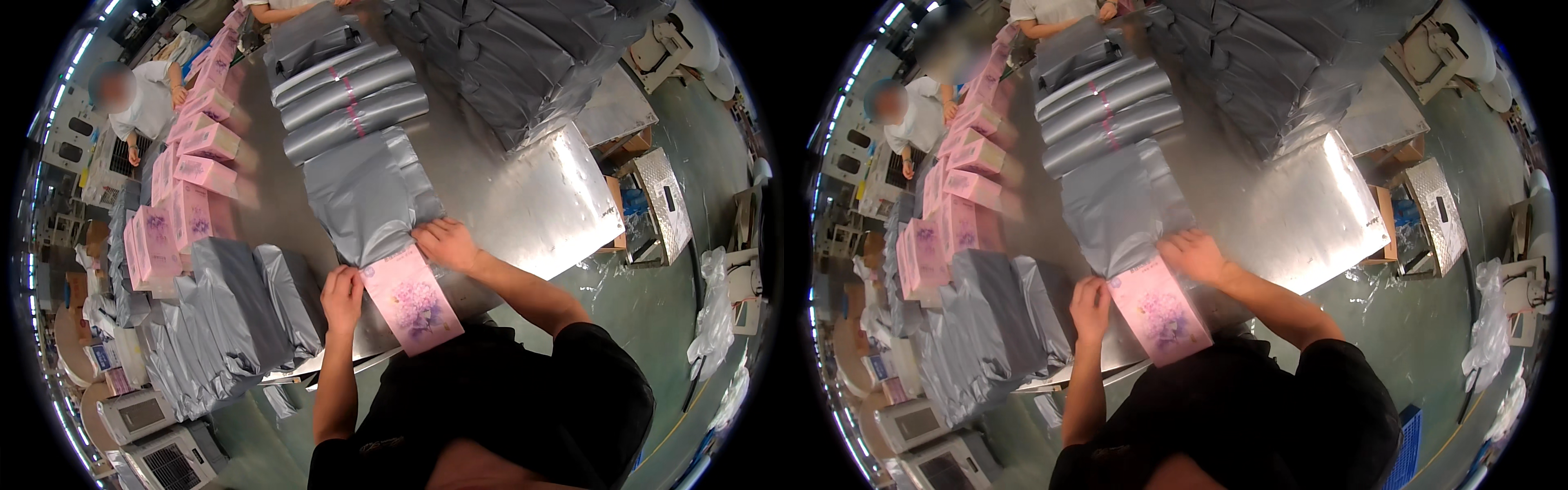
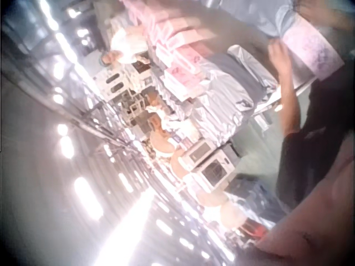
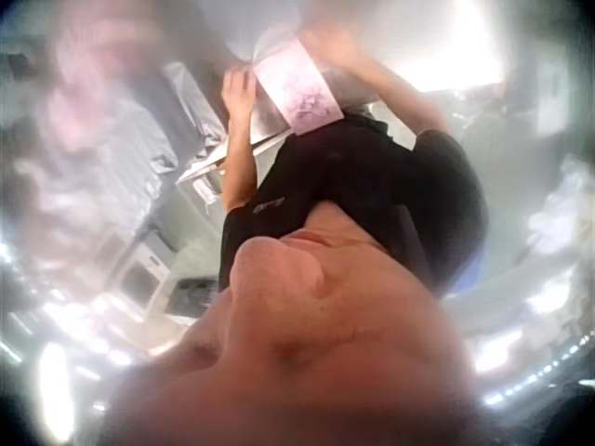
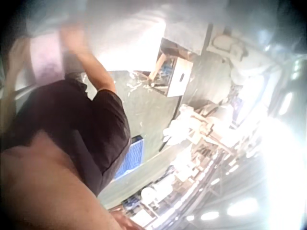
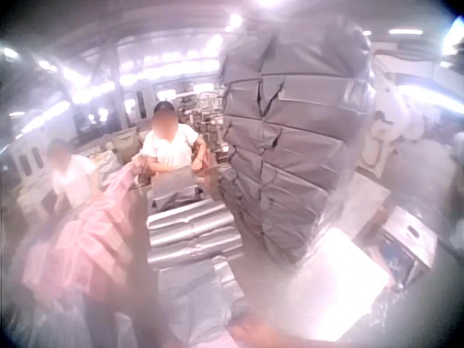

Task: The person repeatedly picks up pink boxes and places them into gray plastic shipping bags on a metal table. The person folds the top of each bag to close it and stacks the sealed packages. Other workers are visible in the background performing similar tasks.

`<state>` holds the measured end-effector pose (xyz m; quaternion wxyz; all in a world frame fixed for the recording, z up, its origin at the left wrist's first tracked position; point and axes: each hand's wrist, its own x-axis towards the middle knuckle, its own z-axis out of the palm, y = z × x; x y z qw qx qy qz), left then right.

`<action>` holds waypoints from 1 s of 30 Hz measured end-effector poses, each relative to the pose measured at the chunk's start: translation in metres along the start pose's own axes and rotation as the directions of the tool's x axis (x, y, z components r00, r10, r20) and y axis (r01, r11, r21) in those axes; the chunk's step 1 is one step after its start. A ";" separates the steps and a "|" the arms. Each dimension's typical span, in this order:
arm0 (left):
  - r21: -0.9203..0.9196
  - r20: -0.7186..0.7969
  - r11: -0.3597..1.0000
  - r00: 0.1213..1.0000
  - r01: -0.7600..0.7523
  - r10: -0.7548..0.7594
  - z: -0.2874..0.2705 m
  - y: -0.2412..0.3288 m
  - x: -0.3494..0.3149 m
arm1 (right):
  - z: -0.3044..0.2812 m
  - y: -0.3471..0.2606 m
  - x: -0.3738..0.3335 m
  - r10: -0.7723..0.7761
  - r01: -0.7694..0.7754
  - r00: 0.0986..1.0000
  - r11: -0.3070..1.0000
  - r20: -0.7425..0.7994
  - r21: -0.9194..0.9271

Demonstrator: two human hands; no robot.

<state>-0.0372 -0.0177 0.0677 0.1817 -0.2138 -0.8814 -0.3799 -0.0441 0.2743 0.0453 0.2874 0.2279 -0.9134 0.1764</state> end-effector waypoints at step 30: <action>-0.568 0.405 0.402 0.669 0.719 -0.623 0.052 0.001 -0.106 | 0.016 -0.090 -0.026 0.130 -0.207 0.929 0.959 0.347 0.192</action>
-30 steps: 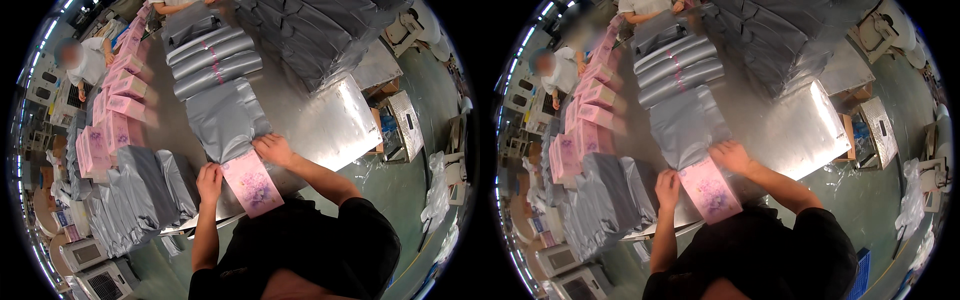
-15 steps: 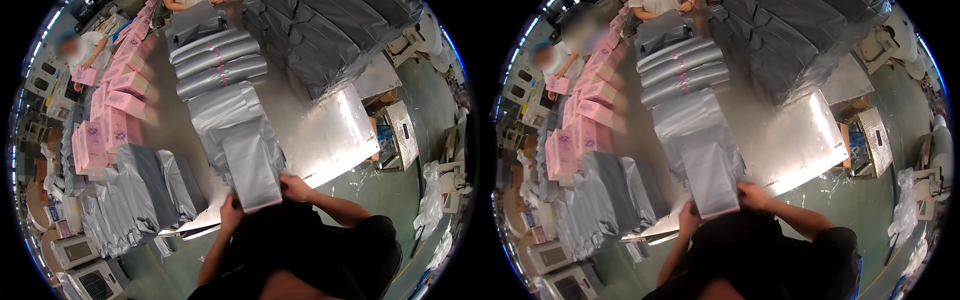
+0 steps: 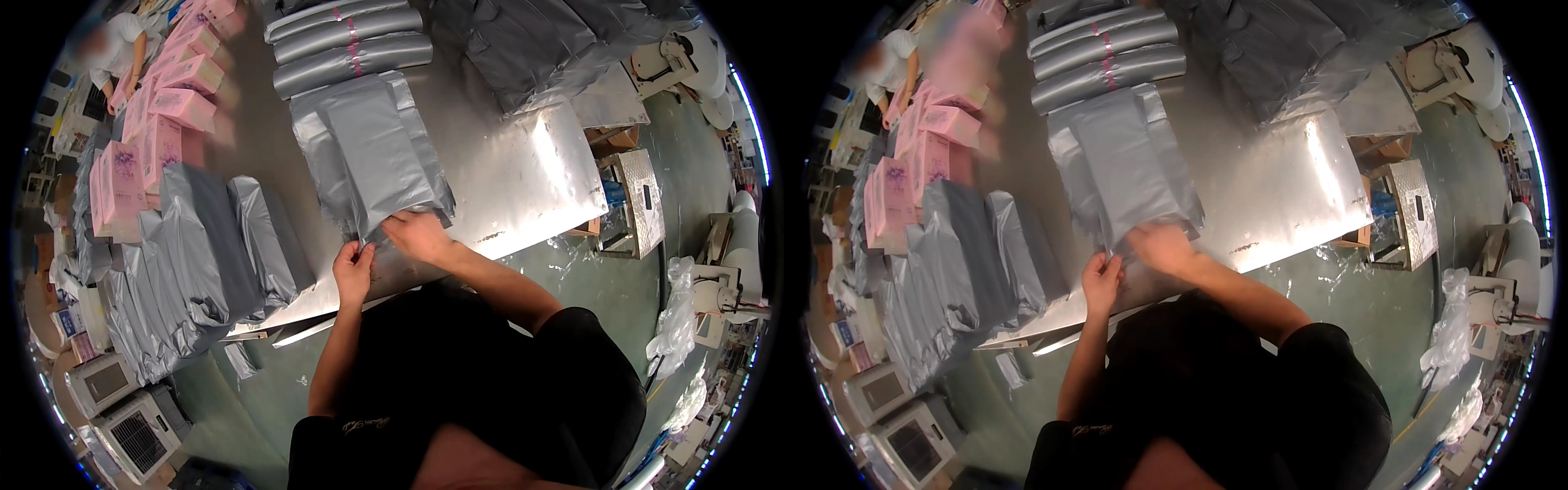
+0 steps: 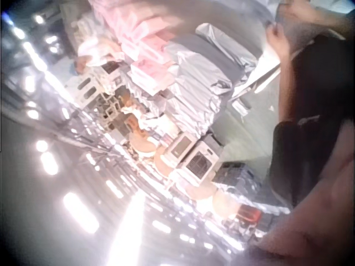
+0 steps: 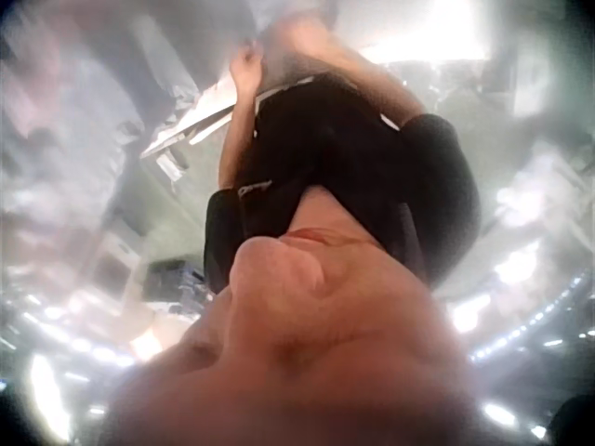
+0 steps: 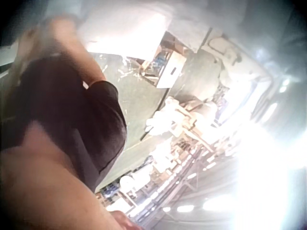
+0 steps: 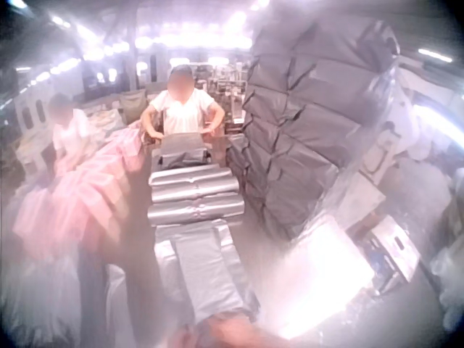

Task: The person repeatedly picks up pink boxes and places them into gray plastic shipping bags on a metal table. The person folds the top of each bag to close it and stacks the sealed packages. Other workers are visible in the background performing similar tasks.

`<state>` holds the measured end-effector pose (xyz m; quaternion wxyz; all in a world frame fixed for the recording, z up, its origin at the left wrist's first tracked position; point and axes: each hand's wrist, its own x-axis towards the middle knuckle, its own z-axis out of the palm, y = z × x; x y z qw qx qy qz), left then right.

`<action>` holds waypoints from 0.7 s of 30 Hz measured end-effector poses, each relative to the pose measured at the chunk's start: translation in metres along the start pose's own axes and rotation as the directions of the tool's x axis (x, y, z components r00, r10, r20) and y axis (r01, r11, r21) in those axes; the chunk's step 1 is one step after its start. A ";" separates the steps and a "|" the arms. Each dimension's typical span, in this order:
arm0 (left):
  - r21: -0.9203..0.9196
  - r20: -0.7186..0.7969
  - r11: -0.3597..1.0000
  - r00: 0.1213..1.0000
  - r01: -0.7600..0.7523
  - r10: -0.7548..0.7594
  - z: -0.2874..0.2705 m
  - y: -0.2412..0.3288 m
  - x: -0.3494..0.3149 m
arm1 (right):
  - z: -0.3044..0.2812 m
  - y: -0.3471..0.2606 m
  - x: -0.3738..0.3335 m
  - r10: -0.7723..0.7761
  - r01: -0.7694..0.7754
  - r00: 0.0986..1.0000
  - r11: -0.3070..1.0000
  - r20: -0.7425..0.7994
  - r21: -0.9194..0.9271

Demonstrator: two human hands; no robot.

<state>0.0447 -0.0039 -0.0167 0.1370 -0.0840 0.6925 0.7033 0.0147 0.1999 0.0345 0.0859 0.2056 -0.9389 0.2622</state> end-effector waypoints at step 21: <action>-0.212 0.278 0.976 0.961 0.048 0.013 0.033 0.045 0.004 | -0.021 -0.022 -0.059 -0.100 0.113 0.981 0.991 -0.167 0.070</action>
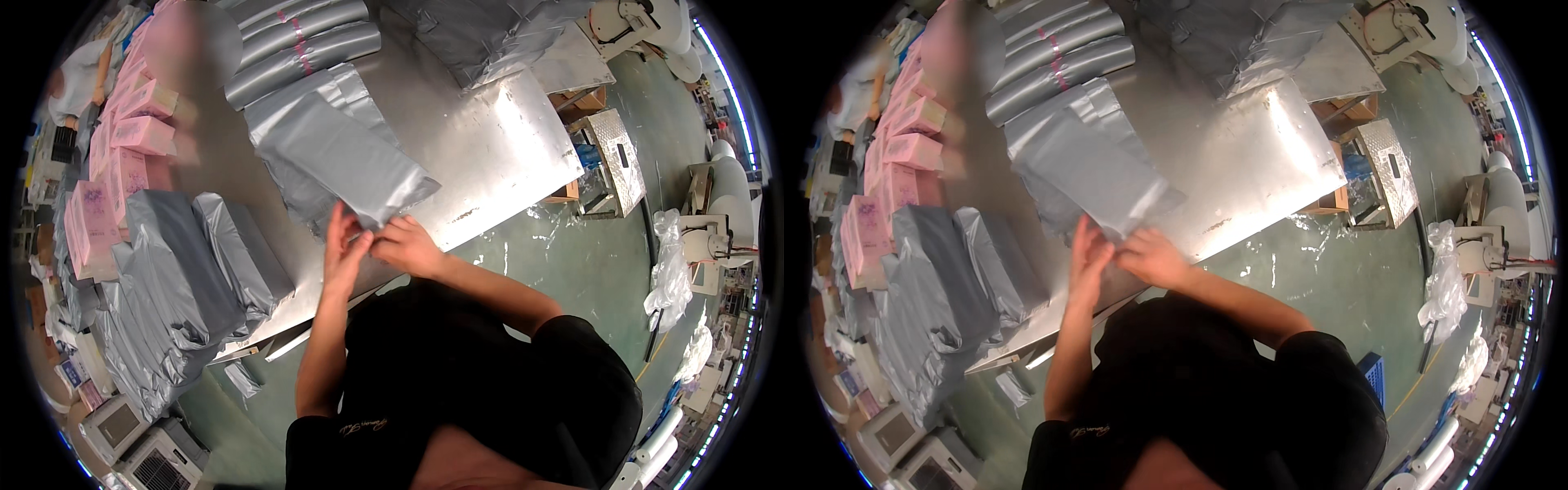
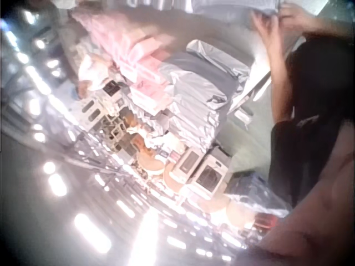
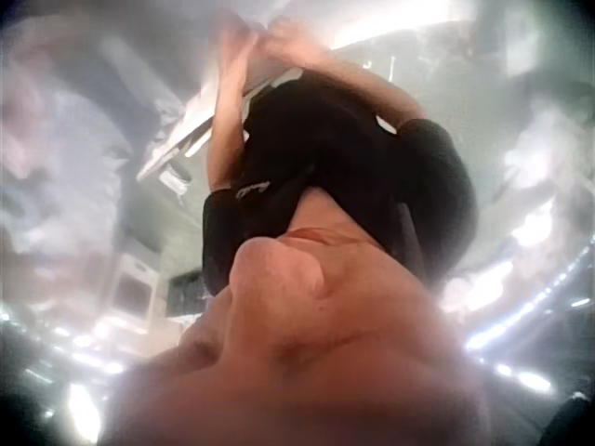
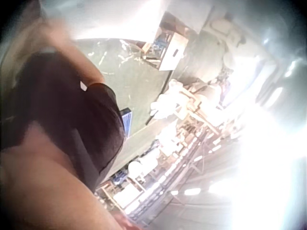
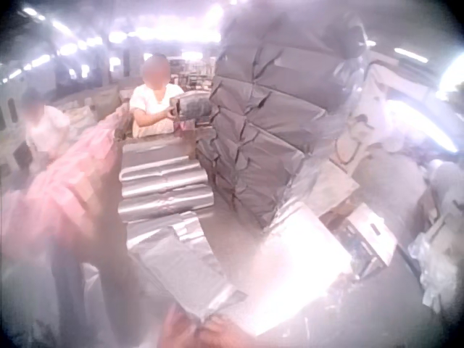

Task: The person repeatedly picks up pink boxes and places them into gray plastic shipping bags on a metal table. The person folds the top of each bag to close it and stacks the sealed packages. Other workers are visible in the background performing similar tasks.

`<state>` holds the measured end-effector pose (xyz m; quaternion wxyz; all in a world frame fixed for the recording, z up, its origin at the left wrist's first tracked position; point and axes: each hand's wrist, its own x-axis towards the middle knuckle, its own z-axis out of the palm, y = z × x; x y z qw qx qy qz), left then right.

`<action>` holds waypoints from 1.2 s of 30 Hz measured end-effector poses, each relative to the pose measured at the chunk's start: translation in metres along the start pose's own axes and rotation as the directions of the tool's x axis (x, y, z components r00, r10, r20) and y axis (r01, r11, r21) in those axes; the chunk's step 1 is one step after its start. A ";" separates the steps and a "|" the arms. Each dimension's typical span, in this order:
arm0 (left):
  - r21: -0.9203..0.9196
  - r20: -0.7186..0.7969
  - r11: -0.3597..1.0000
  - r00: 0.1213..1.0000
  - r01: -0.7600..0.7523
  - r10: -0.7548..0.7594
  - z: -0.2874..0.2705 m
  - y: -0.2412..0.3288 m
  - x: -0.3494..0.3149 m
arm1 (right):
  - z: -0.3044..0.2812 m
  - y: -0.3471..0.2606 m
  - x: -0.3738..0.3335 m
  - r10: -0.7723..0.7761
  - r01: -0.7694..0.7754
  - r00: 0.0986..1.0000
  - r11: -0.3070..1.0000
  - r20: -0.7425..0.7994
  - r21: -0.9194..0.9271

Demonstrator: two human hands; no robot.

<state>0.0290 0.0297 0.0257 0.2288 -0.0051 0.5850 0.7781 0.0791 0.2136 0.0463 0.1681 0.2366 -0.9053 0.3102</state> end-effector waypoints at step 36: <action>0.787 0.398 0.198 0.726 -0.584 0.561 -0.058 0.065 -0.021 | -0.087 0.120 0.038 -0.147 0.096 0.982 0.928 0.117 0.360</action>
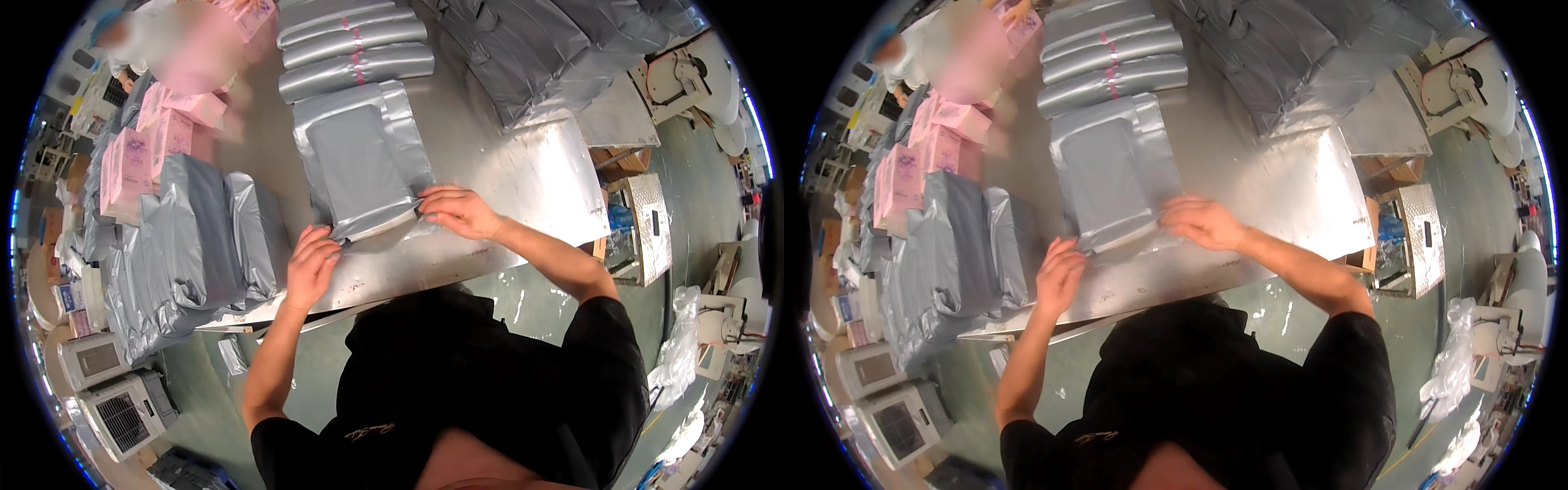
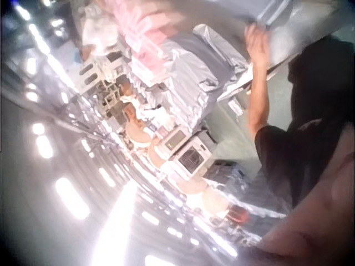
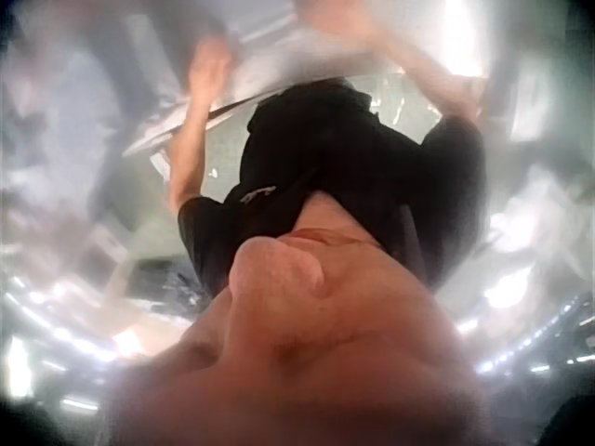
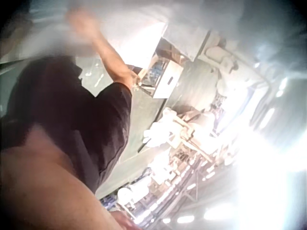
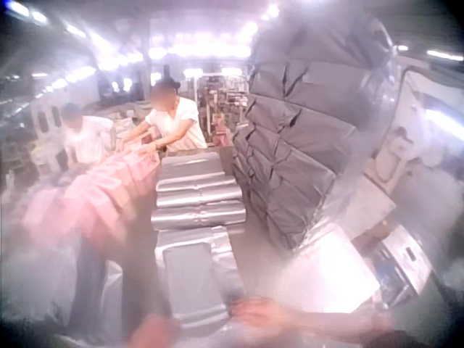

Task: The person repeatedly picks up pink boxes and places them into gray plastic shipping bags on a metal table. The person folds the top of each bag to close it and stacks the sealed packages. Other workers are visible in the background performing similar tasks.

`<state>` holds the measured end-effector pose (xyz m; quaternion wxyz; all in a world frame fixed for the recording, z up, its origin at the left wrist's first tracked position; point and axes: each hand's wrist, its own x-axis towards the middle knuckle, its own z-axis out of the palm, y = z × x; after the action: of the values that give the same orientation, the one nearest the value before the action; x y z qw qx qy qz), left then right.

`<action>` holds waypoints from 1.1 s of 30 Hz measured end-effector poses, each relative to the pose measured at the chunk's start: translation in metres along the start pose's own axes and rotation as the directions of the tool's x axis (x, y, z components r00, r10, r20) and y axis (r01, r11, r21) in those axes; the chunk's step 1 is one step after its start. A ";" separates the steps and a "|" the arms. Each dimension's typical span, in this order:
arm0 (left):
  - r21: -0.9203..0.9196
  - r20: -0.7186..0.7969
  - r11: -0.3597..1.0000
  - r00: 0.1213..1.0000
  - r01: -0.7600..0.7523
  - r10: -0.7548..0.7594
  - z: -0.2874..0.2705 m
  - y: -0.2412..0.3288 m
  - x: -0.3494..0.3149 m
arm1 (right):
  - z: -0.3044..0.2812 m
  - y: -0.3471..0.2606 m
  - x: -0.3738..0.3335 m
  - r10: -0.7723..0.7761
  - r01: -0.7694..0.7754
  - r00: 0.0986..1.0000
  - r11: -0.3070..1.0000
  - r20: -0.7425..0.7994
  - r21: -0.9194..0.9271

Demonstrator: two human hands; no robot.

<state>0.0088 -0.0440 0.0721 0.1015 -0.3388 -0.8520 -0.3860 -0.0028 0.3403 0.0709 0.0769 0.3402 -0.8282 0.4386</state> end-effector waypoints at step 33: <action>-0.662 0.661 0.337 0.733 0.670 -0.159 -0.271 0.076 -0.084 | 0.162 -0.140 0.260 0.294 -0.355 0.934 0.833 0.205 0.424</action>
<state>0.0978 -0.2468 0.2644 -0.4098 -0.1855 -0.5816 -0.6778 -0.0833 0.0319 0.1784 -0.1350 0.2311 -0.7515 0.6030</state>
